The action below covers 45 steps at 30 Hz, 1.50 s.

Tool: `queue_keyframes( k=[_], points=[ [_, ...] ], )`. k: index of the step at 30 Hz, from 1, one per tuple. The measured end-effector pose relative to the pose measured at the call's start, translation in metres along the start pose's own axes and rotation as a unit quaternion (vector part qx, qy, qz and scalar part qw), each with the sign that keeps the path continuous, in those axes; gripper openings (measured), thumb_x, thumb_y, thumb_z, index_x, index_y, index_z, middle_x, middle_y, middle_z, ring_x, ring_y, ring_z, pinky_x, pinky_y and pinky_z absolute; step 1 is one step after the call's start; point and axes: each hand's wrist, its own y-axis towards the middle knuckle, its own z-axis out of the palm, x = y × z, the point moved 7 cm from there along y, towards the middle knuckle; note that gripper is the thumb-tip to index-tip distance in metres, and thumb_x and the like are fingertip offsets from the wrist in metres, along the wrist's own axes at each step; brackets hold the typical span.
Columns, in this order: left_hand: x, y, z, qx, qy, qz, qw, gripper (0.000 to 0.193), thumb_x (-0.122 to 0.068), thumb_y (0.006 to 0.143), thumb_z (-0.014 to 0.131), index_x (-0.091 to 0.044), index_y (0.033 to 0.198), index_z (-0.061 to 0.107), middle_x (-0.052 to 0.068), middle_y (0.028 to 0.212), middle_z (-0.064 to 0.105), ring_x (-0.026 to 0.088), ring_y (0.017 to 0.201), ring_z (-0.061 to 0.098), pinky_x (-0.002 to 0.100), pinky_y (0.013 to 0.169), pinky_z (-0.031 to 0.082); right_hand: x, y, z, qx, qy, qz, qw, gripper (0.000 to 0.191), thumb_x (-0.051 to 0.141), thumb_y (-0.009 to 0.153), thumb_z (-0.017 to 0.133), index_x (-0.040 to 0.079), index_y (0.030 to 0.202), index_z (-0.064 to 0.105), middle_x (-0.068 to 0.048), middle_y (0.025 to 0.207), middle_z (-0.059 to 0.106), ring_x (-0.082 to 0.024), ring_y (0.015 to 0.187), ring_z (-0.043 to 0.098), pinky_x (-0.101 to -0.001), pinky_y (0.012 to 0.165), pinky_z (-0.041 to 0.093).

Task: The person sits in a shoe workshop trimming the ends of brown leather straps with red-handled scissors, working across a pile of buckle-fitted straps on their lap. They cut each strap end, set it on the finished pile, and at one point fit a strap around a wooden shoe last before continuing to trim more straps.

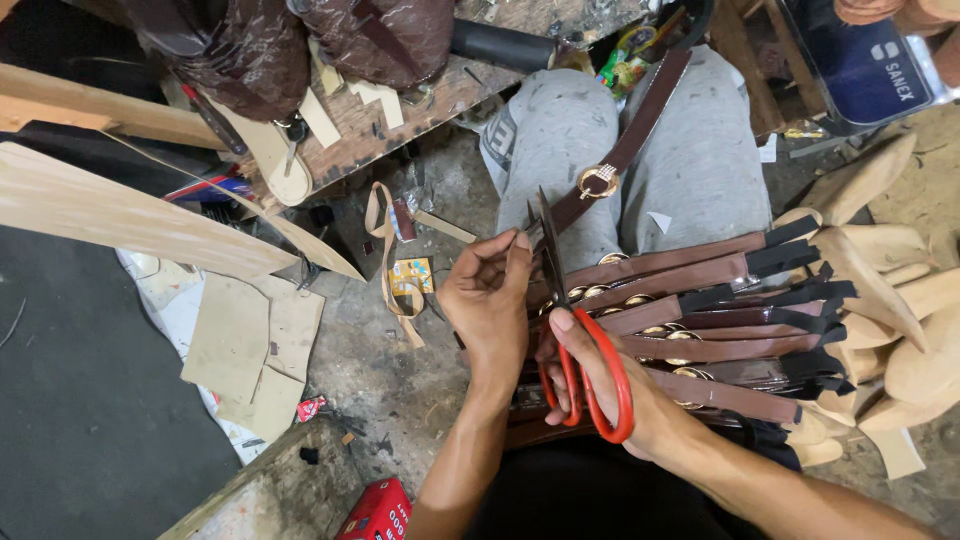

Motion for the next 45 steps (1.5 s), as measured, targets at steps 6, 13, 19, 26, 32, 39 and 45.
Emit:
queue_keyframes(
  k=[6,13,19,26,32,39,45],
  points=[
    [0.001,0.003,0.0,0.013,0.009,0.002,1.0,0.016,-0.006,0.094,0.075,0.005,0.105,0.073,0.002,0.082,0.073,0.004,0.071,0.063,0.019,0.066,0.051,0.0,0.001,0.002,0.02,0.016,-0.001,1.0,0.061,0.066,0.093,0.043,0.007,0.086,0.057,-0.004,0.065,0.048,-0.018,0.058,0.053,-0.0359,0.06,0.053],
    [-0.002,0.001,0.0,0.015,0.007,-0.003,1.0,0.014,-0.005,0.094,0.075,0.006,0.104,0.072,0.003,0.081,0.073,0.004,0.071,0.065,0.019,0.067,0.053,0.003,-0.003,0.002,0.02,-0.025,0.0,0.999,0.067,0.072,0.092,0.041,0.007,0.085,0.052,-0.004,0.069,0.048,-0.018,0.06,0.054,-0.0337,0.058,0.051],
    [-0.003,0.002,0.001,0.013,0.012,-0.007,1.0,0.014,-0.005,0.094,0.074,0.006,0.103,0.072,0.004,0.082,0.074,0.005,0.071,0.066,0.02,0.066,0.054,0.003,-0.003,0.0,0.01,-0.025,-0.015,1.0,0.069,0.075,0.088,0.041,0.007,0.086,0.053,-0.003,0.066,0.046,-0.016,0.054,0.051,-0.0316,0.05,0.046],
    [0.0,0.004,-0.001,0.019,-0.002,-0.014,1.0,0.015,-0.005,0.094,0.074,0.007,0.104,0.072,0.005,0.083,0.074,0.006,0.071,0.067,0.022,0.068,0.057,0.003,-0.003,0.0,0.003,0.001,-0.021,1.0,0.066,0.072,0.089,0.045,0.006,0.083,0.05,-0.001,0.059,0.043,-0.013,0.041,0.044,-0.0286,0.037,0.043],
    [0.006,0.007,0.0,0.021,-0.022,-0.021,0.999,0.016,-0.004,0.094,0.074,0.008,0.105,0.071,0.006,0.084,0.075,0.007,0.071,0.068,0.023,0.069,0.058,0.008,-0.002,0.0,0.01,0.016,-0.036,0.999,0.065,0.07,0.09,0.046,0.006,0.08,0.049,-0.001,0.058,0.042,-0.012,0.039,0.043,-0.0289,0.034,0.042],
    [0.005,0.012,0.002,0.028,-0.038,-0.009,0.999,0.016,-0.004,0.095,0.074,0.007,0.106,0.071,0.006,0.086,0.075,0.006,0.073,0.067,0.021,0.069,0.056,0.014,0.0,-0.003,0.003,0.014,-0.031,0.999,0.062,0.067,0.092,0.046,0.007,0.08,0.049,-0.002,0.056,0.041,-0.013,0.038,0.041,-0.0293,0.034,0.039],
    [0.005,0.012,0.004,0.044,-0.051,-0.055,0.996,0.016,-0.004,0.093,0.074,0.008,0.105,0.071,0.006,0.082,0.073,0.007,0.069,0.065,0.022,0.064,0.055,0.029,0.009,0.0,0.025,0.021,-0.019,0.999,0.059,0.065,0.093,0.046,0.007,0.079,0.05,-0.003,0.058,0.046,-0.015,0.043,0.047,-0.0304,0.042,0.043]
  ],
)
